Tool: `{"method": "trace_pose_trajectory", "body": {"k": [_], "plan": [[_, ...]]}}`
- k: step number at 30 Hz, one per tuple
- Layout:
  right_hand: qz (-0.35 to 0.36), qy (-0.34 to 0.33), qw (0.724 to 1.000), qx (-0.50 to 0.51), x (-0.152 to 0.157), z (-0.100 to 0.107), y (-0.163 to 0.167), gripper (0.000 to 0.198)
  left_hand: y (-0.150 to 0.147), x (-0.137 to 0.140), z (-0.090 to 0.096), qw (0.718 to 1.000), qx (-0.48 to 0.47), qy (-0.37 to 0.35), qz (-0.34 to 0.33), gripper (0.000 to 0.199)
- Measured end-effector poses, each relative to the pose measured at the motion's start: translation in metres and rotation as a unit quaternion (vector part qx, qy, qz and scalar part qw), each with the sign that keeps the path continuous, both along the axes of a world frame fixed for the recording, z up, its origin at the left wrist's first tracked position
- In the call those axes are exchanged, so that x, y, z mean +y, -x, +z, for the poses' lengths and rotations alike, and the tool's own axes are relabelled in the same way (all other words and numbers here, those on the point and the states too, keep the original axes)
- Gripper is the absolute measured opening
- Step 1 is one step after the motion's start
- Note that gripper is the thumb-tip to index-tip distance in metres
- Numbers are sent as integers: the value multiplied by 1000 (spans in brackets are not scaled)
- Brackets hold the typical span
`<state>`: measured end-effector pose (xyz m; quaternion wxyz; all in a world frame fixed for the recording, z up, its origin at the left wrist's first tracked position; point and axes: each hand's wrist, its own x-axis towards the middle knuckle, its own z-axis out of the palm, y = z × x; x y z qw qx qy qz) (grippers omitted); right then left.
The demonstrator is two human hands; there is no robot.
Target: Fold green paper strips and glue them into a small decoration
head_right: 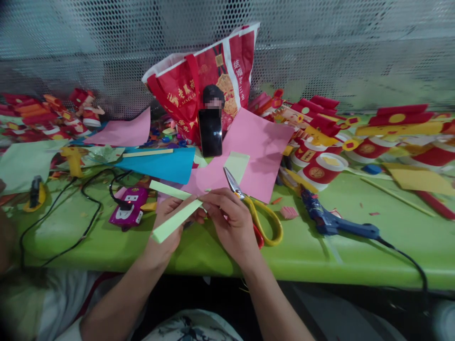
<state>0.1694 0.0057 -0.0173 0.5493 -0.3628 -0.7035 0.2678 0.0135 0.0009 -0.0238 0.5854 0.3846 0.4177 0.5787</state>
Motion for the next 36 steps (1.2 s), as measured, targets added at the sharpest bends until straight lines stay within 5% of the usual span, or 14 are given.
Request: {"method": "trace_pose_trajectory", "body": {"k": [11,24,30,36], "plan": [[10,95,993,74,-3,3,2,7,0,-3,9,997,75,-17,-6,40],[31,143,981,126,-2,-2,2,13,0,-6,12,998,55,-35,-6,22],[59,239,952,183,0,-1,-1,25,0,-4,12,998,58,-20,5,31],[52,245,947,202,3,-3,-2,23,-1,-3,7,999,43,-27,-17,30]]}}
